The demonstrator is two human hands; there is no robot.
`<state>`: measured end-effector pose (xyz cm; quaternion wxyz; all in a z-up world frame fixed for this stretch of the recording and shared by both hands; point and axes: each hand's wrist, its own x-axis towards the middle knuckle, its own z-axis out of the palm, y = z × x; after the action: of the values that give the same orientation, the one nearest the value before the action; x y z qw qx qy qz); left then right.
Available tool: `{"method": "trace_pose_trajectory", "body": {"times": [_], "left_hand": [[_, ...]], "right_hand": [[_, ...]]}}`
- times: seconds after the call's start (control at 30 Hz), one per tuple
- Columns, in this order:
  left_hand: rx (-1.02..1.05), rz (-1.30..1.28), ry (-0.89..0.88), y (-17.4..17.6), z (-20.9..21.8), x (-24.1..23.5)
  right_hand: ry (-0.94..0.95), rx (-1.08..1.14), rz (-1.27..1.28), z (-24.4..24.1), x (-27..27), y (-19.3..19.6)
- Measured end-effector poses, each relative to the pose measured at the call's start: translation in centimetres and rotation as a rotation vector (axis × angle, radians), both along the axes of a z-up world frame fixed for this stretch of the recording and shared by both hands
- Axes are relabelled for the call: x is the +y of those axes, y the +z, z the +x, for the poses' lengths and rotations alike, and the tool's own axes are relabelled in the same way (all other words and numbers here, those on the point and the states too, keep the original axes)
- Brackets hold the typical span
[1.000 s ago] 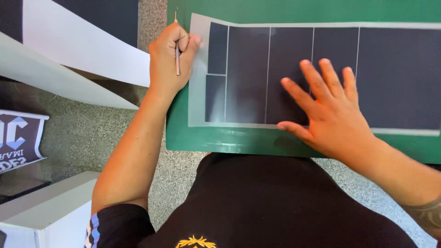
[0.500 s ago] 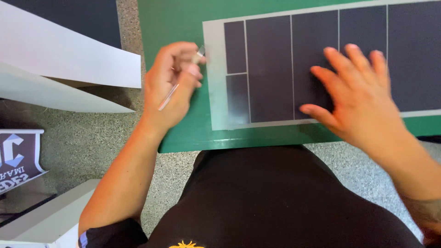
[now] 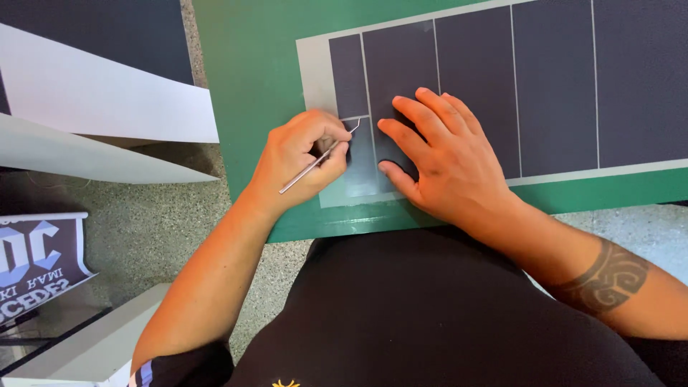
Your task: Weeding excess vinyl from a cut sheet using a weeding tool to reveal the design
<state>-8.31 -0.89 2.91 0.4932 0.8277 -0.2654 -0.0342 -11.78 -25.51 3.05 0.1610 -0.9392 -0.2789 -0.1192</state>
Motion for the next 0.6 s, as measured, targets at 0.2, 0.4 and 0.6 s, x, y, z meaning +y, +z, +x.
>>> {"method": "trace_pose_trajectory", "body": {"times": [0.2, 0.4, 0.6], "left_hand": [[-0.094, 0.025, 0.001, -0.36, -0.16, -0.02], [-0.11, 0.05, 0.019, -0.31, -0.3, -0.21], [-0.111, 0.031, 0.002, 0.07, -0.22, -0.31]], "right_hand": [[0.003, -0.009, -0.003, 0.09, 0.08, 0.11], [-0.004, -0.02, -0.008, 0.04, 0.07, -0.19], [0.001, -0.03, -0.02, 0.17, 0.06, -0.14]]}}
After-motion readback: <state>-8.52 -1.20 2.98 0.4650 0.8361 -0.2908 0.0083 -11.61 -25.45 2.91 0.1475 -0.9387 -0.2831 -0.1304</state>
